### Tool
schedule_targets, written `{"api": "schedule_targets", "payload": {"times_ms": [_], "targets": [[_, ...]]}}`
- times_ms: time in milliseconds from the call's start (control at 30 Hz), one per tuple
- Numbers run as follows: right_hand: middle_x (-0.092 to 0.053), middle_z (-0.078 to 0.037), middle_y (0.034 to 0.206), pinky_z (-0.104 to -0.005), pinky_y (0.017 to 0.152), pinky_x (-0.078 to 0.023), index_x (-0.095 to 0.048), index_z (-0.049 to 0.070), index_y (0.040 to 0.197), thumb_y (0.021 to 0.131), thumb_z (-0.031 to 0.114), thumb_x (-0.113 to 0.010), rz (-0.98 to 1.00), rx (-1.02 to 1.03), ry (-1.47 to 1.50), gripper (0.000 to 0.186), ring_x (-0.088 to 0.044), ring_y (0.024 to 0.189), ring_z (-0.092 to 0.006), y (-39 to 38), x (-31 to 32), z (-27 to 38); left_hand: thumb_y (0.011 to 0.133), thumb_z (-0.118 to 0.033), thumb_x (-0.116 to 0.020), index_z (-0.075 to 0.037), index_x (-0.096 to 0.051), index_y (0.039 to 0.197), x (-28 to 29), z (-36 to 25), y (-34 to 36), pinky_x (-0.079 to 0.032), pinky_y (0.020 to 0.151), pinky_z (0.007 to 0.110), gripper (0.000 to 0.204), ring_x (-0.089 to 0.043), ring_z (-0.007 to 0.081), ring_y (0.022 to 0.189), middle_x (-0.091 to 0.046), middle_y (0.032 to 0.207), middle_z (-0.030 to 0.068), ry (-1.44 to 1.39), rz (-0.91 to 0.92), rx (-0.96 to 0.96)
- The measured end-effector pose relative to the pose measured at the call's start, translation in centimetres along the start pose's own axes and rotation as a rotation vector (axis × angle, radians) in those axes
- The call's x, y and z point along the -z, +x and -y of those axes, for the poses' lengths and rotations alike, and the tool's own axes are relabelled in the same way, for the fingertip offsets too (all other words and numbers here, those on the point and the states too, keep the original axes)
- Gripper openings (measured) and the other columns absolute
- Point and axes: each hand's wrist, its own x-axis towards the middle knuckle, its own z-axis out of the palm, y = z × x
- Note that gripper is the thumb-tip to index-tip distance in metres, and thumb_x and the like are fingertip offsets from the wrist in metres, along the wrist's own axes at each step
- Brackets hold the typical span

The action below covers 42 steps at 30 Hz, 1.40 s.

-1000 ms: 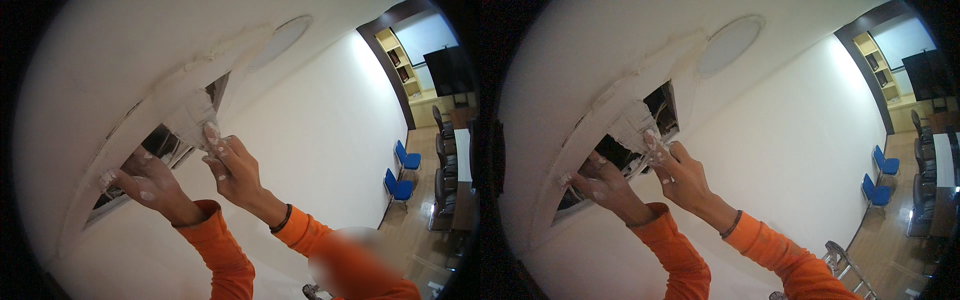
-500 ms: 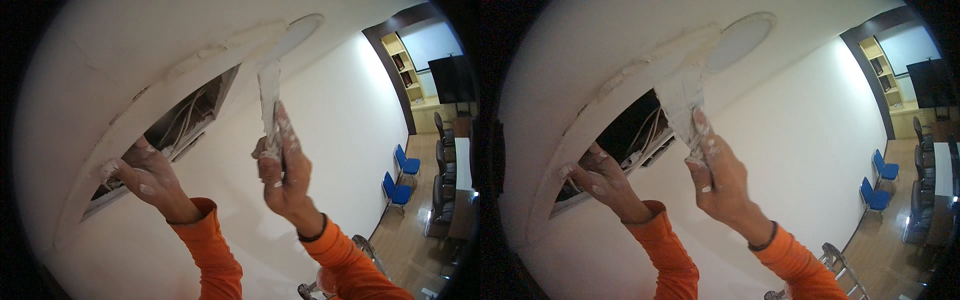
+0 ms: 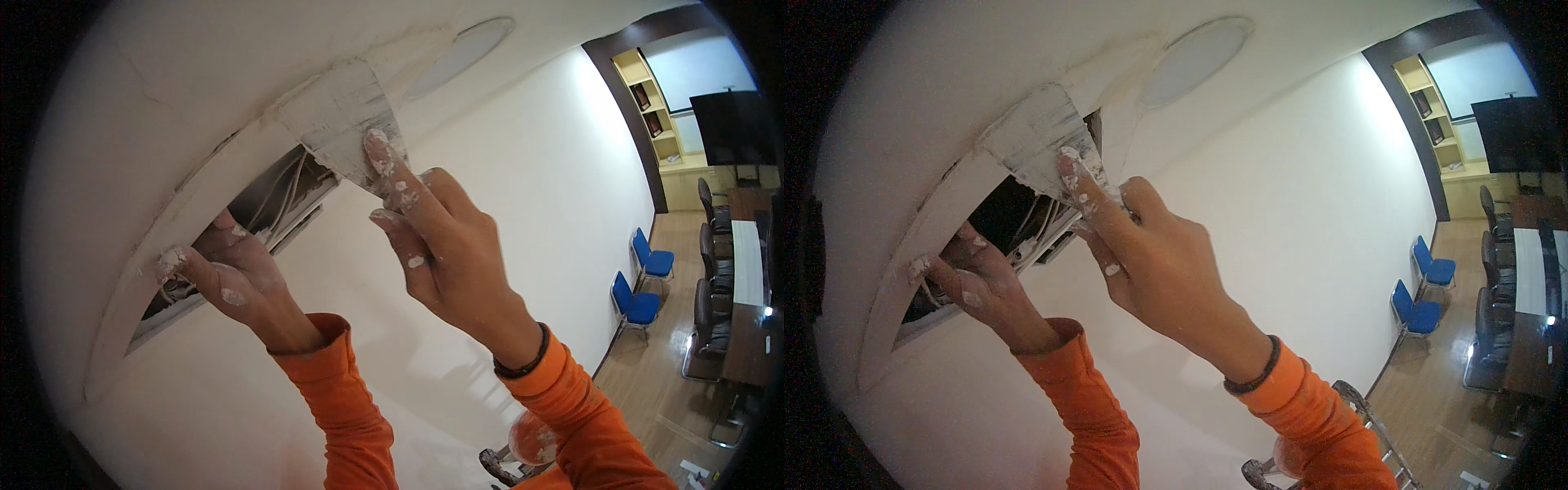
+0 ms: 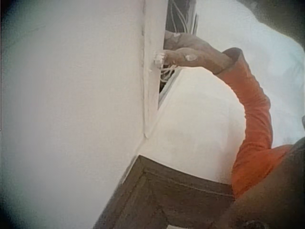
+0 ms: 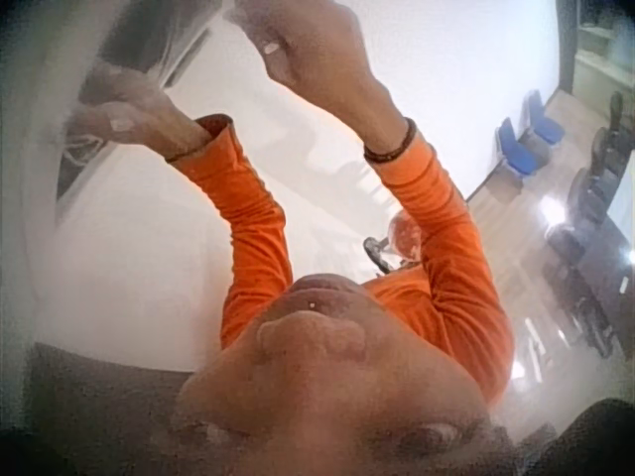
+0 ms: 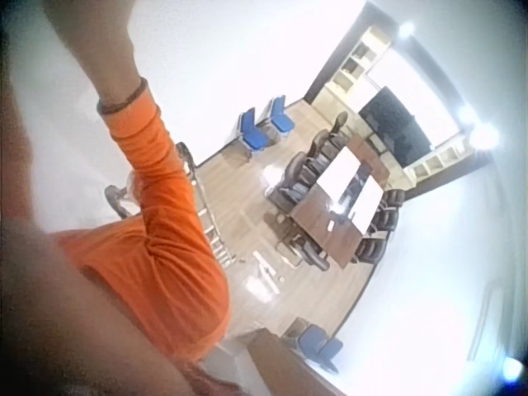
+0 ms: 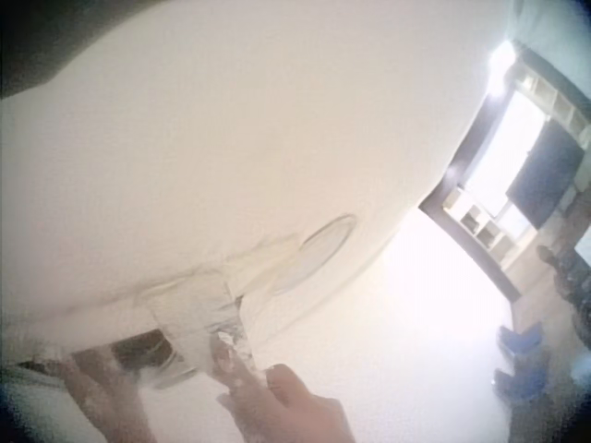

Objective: The person applies white filler paste to a rectangular ceiling opening using a putty knife, smoothing the edges around the perimeter. The person repeatedly scoops filler from a bucket and spreads it along the ceiling cutout to cover exposed wiring and gaps.

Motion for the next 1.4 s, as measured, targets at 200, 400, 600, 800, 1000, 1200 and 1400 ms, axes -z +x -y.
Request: {"api": "schedule_targets", "payload": {"times_ms": [200, 400, 600, 800, 1000, 1200, 1400], "targets": [[-0.055, -0.011, 0.077, -0.036, 0.056, -0.045, -0.057, 0.01, 0.142, 0.086, -0.003, -0.069, 0.074, -0.127, -0.079, 0.058, -0.052, 0.059, -0.0251, 0.7, 1.5, 2.7, 0.09, -0.041, -0.076, -0.026, -0.051, 0.138, 0.5, 0.4, 0.0, -0.052, 0.091, 0.03, 0.056, -0.06, 0.0144, 0.101, -0.06, 0.13, 0.0036, -0.037, 0.013, 0.027], [-0.061, -0.014, 0.07, -0.0382, 0.055, -0.045, -0.06, 0.008, 0.137, 0.088, 0.002, -0.069, 0.277, -0.16, -0.31, 0.051, -0.056, 0.056, -0.0278, 4.0, 6.2, 5.6, 0.087, -0.04, -0.077, -0.023, -0.054, 0.135, 1.1, 1.5, 0.3, -0.056, 0.094, 0.027, 0.055, -0.063, 0.012, 0.106, -0.061, 0.132, 0.0041, -0.068, 0.059, 0.069], [-0.063, -0.016, 0.071, -0.0389, 0.055, -0.045, -0.062, 0.004, 0.133, 0.088, 0.003, -0.069, 0.404, -0.154, -0.327, 0.045, -0.059, 0.056, -0.0278, 5.4, 9.4, 5.4, 0.087, -0.035, -0.078, -0.021, -0.053, 0.136, 0.2, 2.4, 0.8, -0.055, 0.104, 0.032, 0.057, -0.062, 0.015, 0.119, -0.06, 0.135, 0.004, -0.099, 0.088, 0.035], [-0.062, -0.016, 0.079, -0.0355, 0.054, -0.046, -0.056, -0.003, 0.136, 0.087, -0.002, -0.066, 0.329, -0.122, -0.046, 0.05, -0.057, 0.057, -0.0271, 1.4, 6.6, 4.5, 0.093, -0.038, -0.072, -0.012, -0.052, 0.137, -0.1, 3.5, 0.1, -0.053, 0.104, 0.036, 0.055, -0.063, 0.0221, 0.117, -0.06, 0.135, 0.013, -0.068, 0.032, -0.091], [-0.06, -0.013, 0.084, -0.0321, 0.054, -0.046, -0.048, -0.005, 0.143, 0.088, -0.006, -0.063, 0.137, -0.082, 0.101, 0.058, -0.054, 0.06, -0.0223, 0.1, 3.0, 3.1, 0.089, -0.034, -0.077, -0.014, -0.051, 0.138, -1.2, 1.4, -0.5, -0.052, 0.107, 0.037, 0.06, -0.062, 0.0213, 0.119, -0.064, 0.129, 0.0081, -0.124, 0.217, -0.021], [-0.049, -0.009, 0.083, -0.0372, 0.044, -0.043, -0.033, 0.016, 0.158, 0.088, 0.01, -0.069, 0.113, -0.043, 0.103, 0.08, -0.052, 0.052, -0.0237, 0.6, 2.1, 2.6, 0.091, -0.034, -0.075, -0.011, -0.046, 0.14, -2.5, 0.9, -0.6, -0.05, 0.111, 0.039, 0.062, -0.057, 0.0234, 0.127, -0.06, 0.132, 0.0123, -0.051, 0.096, -0.057], [-0.052, -0.009, 0.081, -0.0351, 0.045, -0.044, -0.048, 0.006, 0.146, 0.083, 0.004, -0.07, 0.113, -0.101, 0.096, 0.067, -0.053, 0.053, -0.0216, 0.3, 0.8, 4.8, 0.101, -0.038, -0.06, -0.011, -0.039, 0.145, 0.4, 1.6, -0.6, -0.049, 0.112, 0.041, 0.056, -0.053, 0.0257, 0.131, -0.053, 0.139, 0.0156, 0.072, 0.109, -0.029]]}}
